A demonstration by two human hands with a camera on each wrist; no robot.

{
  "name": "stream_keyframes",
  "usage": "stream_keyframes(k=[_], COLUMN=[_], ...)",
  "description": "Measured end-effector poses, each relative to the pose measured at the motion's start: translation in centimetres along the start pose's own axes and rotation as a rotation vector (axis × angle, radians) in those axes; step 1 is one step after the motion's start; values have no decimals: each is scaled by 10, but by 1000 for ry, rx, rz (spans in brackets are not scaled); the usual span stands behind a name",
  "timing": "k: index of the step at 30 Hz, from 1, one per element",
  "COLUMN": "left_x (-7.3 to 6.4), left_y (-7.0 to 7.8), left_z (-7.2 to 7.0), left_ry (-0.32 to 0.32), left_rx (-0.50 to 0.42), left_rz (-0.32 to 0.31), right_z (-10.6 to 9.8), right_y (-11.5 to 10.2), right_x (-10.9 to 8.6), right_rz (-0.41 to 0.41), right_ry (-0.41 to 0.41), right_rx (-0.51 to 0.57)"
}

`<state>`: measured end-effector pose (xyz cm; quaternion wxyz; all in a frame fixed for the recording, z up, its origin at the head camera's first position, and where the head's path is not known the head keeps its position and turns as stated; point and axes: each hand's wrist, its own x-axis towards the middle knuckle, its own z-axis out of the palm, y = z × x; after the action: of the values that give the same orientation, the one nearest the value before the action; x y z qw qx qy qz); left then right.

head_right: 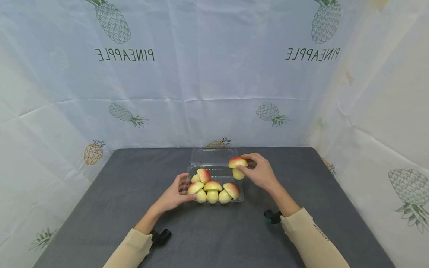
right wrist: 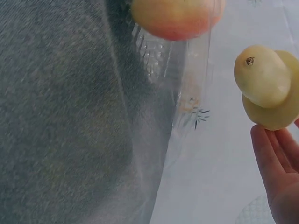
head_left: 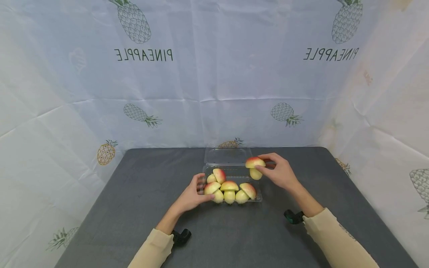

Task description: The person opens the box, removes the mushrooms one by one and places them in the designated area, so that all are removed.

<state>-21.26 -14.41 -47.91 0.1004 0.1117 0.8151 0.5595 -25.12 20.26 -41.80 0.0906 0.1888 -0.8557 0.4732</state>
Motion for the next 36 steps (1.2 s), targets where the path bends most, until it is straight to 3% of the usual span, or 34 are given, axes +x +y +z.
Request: stream_keyframes(k=[16, 19, 23, 26, 36], left_x=[1, 1, 0, 0, 0], left_y=[-4, -4, -4, -4, -3], left_z=[1, 1, 0, 0, 0], left_ry=[2, 3, 0, -4, 0], left_rx=[-1, -1, -1, 0, 0], left_rz=[2, -2, -2, 3, 2], right_z=[-15, -18, -21, -21, -20], right_y=[25, 15, 24, 44, 59], right_x=[-6, -7, -7, -4, -3], right_rz=[87, 112, 162, 199, 277], right_ry=[43, 36, 28, 23, 10], right_rx=[-8, 0, 11, 49, 154])
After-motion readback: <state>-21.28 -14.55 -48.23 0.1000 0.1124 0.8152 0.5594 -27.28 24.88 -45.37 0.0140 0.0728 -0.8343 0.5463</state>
